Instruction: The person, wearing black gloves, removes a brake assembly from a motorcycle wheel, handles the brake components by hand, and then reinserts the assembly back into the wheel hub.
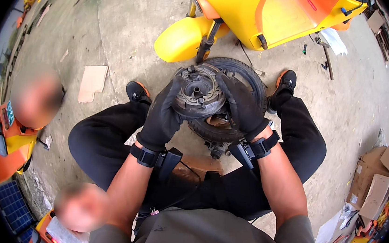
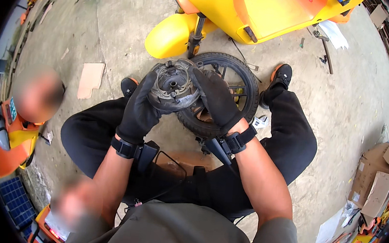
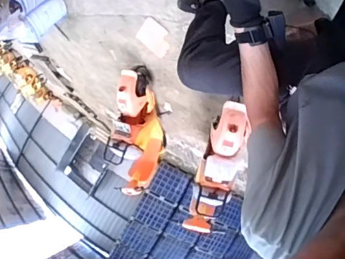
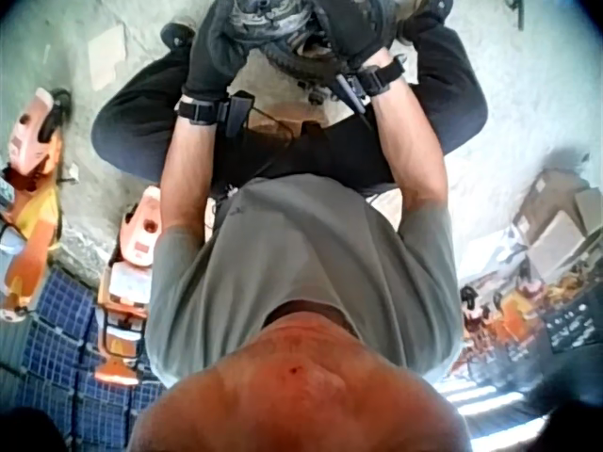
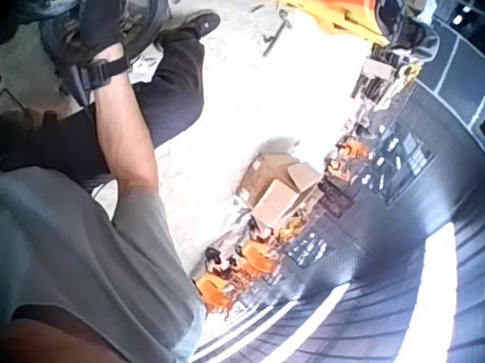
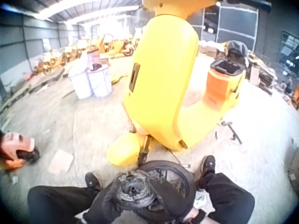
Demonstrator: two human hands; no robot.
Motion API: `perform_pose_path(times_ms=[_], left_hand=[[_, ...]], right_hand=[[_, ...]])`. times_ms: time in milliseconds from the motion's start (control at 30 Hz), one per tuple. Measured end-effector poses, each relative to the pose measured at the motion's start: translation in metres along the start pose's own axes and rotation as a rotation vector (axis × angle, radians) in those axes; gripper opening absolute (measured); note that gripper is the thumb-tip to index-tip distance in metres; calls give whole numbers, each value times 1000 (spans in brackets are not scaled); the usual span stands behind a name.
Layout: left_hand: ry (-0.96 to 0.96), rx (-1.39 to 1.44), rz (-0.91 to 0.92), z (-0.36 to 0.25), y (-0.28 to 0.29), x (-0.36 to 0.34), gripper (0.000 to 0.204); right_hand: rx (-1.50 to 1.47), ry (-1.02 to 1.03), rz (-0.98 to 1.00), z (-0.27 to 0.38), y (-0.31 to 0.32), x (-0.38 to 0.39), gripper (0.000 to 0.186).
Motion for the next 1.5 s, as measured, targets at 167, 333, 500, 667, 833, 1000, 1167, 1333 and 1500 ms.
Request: perform_pose_path(times_ms=[167, 333, 500, 667, 833, 1000, 1167, 1333, 1500], left_hand=[[-243, -841, 69, -19, 4, 12, 60], [-284, -913, 51, -18, 4, 14, 64], [-278, -823, 47, -14, 2, 12, 67], [-275, -859, 51, -15, 1, 12, 65], [-243, -854, 59, -20, 5, 8, 63], [-288, -886, 33, -22, 4, 8, 58], [-291, -933, 15, -28, 3, 7, 56], [-209, -794, 48, -24, 5, 6, 62], [-304, -866, 96, -25, 6, 7, 59]], right_hand=[[-106, 0, -35, 12, -5, 1, 37], [-1027, -375, -2, 32, -3, -13, 31], [-973, -453, -16, 31, -1, -18, 31], [-946, -456, 6, 33, 2, -17, 33], [-828, -182, 7, 37, 4, -12, 36], [-1036, -406, 84, 47, 13, -21, 44], [-657, -113, 71, 33, 5, -14, 54], [151, 138, -8, 3, 1, -1, 50], [239, 32, -7, -3, -1, 4, 41]])
Point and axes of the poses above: each hand's wrist, its own x-axis away from the middle knuckle, its own y-axis out of the back of the hand, z = x × y, the point moved 1 cm from there along -x, towards the middle knuckle, and after that the axes turned 13 degrees about z, right-handed, at the moved point
